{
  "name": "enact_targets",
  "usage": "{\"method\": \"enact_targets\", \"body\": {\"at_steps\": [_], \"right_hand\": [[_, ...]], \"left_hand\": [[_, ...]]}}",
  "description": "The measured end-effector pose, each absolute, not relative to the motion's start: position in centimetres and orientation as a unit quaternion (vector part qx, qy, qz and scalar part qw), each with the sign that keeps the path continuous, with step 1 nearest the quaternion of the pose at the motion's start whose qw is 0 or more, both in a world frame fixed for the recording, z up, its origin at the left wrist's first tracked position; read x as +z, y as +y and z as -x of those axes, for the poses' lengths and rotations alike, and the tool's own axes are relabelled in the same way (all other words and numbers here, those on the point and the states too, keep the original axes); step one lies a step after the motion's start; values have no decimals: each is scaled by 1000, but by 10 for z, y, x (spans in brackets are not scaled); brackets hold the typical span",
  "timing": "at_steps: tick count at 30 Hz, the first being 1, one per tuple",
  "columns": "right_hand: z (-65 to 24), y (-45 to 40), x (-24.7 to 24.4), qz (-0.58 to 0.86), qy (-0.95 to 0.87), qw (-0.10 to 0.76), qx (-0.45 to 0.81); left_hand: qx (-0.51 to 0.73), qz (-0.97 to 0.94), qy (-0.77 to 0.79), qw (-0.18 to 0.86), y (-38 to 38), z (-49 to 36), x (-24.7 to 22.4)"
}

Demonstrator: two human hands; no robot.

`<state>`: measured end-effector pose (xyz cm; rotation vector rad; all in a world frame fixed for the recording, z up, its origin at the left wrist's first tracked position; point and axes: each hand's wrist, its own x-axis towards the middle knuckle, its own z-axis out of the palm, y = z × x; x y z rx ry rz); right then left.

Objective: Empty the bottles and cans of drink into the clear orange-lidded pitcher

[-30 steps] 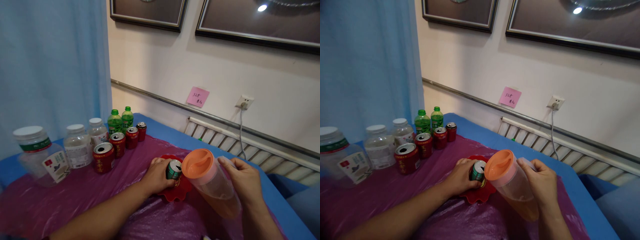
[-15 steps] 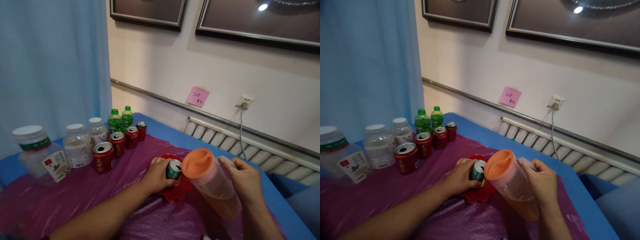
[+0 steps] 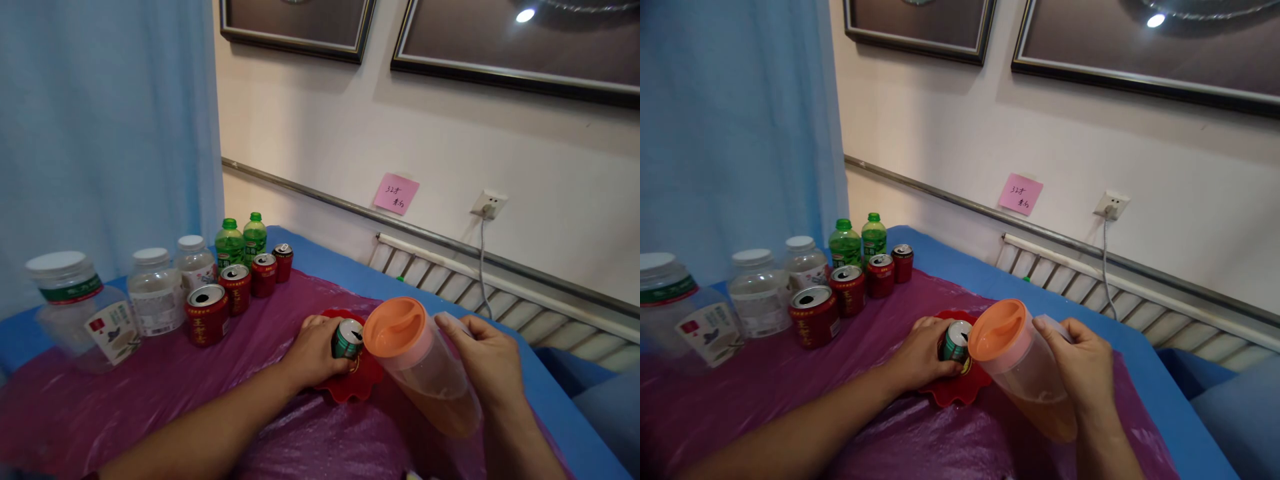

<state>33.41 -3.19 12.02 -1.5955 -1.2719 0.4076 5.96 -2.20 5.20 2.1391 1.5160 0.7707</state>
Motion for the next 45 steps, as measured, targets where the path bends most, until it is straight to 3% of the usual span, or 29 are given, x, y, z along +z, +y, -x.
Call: {"method": "enact_targets", "body": {"at_steps": [45], "right_hand": [[-332,-33,120,661,-527,508,164]], "left_hand": [[270,-770,543,197,-20,-59,46]]}}
